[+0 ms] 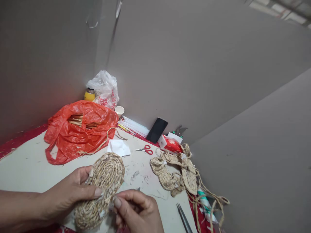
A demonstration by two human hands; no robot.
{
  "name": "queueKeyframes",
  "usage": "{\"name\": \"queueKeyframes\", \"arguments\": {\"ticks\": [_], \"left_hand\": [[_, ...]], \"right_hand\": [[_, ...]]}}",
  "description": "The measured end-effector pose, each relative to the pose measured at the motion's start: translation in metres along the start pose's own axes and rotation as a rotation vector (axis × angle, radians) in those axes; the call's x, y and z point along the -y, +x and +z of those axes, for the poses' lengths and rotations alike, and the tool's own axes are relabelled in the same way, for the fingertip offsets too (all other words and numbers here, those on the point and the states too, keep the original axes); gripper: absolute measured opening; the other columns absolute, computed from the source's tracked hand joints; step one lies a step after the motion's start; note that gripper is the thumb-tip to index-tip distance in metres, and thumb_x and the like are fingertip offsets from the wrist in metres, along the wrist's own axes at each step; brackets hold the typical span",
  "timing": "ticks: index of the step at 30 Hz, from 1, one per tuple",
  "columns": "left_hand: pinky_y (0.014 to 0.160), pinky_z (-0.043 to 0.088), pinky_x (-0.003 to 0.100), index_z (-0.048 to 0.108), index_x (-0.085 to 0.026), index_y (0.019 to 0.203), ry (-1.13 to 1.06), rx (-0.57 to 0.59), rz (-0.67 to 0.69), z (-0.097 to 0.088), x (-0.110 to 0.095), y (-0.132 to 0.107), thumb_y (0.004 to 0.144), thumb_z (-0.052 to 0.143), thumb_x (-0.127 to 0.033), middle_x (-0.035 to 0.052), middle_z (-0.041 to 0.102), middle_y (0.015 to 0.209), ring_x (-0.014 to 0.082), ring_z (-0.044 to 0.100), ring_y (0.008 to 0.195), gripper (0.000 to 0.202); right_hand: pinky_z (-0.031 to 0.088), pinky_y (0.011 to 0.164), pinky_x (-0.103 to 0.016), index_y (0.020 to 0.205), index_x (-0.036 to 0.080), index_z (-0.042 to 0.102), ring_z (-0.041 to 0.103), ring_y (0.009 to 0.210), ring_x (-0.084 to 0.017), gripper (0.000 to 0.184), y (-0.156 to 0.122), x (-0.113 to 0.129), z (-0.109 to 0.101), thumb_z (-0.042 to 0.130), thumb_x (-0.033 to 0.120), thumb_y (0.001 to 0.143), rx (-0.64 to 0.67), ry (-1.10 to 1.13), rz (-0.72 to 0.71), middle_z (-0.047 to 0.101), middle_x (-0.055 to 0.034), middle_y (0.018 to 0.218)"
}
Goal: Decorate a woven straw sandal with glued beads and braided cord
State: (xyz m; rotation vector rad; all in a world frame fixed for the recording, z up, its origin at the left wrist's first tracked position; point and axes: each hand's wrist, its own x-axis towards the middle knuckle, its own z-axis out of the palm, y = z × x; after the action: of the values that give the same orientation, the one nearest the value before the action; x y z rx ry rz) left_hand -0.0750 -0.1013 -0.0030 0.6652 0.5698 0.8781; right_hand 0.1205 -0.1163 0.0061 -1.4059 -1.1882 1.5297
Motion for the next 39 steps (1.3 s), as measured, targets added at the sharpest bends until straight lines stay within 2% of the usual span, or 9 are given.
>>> {"name": "queueKeyframes", "arguments": {"ticks": [5,8,13,21,27,36,39], "left_hand": [[0.071,0.05,0.031,0.064,-0.012,0.103,0.012,-0.03,0.0,-0.002,0.0,0.0,0.068,0.074,-0.018,0.0072,0.07,0.083,0.0194,0.066,0.072,0.036],[0.068,0.05,0.029,0.064,-0.013,0.102,0.016,-0.024,-0.015,-0.001,-0.002,0.0,0.067,0.075,-0.019,0.0067,0.07,0.083,0.0172,0.064,0.069,0.037],[0.069,0.05,0.031,0.065,-0.013,0.103,0.023,-0.009,-0.044,0.001,-0.001,-0.001,0.068,0.075,-0.02,0.0067,0.07,0.082,0.0198,0.066,0.072,0.037],[0.07,0.05,0.032,0.062,-0.015,0.112,-0.047,0.069,-0.061,0.003,0.001,-0.002,0.073,0.072,-0.019,0.0066,0.07,0.084,0.02,0.066,0.071,0.041],[0.069,0.05,0.031,0.062,-0.016,0.112,-0.032,0.026,-0.107,0.003,0.002,-0.002,0.072,0.071,-0.018,0.0054,0.07,0.08,0.0207,0.066,0.071,0.041],[0.066,0.05,0.03,0.064,-0.015,0.105,-0.021,0.011,-0.093,0.0,0.004,0.002,0.071,0.07,-0.018,0.0051,0.07,0.077,0.0203,0.066,0.069,0.035],[0.064,0.051,0.03,0.065,-0.013,0.1,-0.002,-0.053,-0.063,-0.002,0.005,0.007,0.068,0.069,-0.014,0.0053,0.069,0.073,0.0197,0.065,0.065,0.033]], "right_hand": [[0.044,0.039,-0.018,0.066,0.016,0.069,0.049,0.034,-0.006,0.029,0.004,-0.013,0.004,0.084,0.039,0.061,0.018,0.187,0.11,0.061,0.0018,0.043],[0.042,0.038,-0.02,0.066,0.015,0.068,0.05,0.032,-0.008,0.03,0.003,-0.018,0.004,0.084,0.04,0.061,0.049,0.206,0.141,0.057,0.0031,0.038],[0.038,0.035,-0.018,0.063,0.014,0.068,0.048,0.031,-0.007,0.032,0.003,-0.019,0.008,0.085,0.04,0.059,0.037,0.237,0.156,0.057,0.0028,0.037],[0.042,0.041,-0.016,0.063,0.015,0.067,0.053,0.037,-0.006,0.026,0.002,-0.01,0.01,0.084,0.034,0.064,0.088,0.265,0.189,0.061,0.0021,0.043],[0.042,0.041,-0.014,0.061,0.014,0.067,0.055,0.039,-0.005,0.025,0.001,-0.015,0.009,0.085,0.032,0.061,0.068,0.289,0.222,0.062,0.0017,0.046],[0.038,0.036,-0.014,0.056,0.013,0.065,0.05,0.032,-0.004,0.029,0.003,-0.016,0.017,0.086,0.032,0.06,-0.013,0.276,0.158,0.063,0.0004,0.045],[0.037,0.035,-0.014,0.057,0.012,0.063,0.047,0.031,-0.004,0.031,0.011,-0.015,0.019,0.085,0.035,0.06,-0.017,0.232,0.135,0.062,0.0009,0.045]]}}
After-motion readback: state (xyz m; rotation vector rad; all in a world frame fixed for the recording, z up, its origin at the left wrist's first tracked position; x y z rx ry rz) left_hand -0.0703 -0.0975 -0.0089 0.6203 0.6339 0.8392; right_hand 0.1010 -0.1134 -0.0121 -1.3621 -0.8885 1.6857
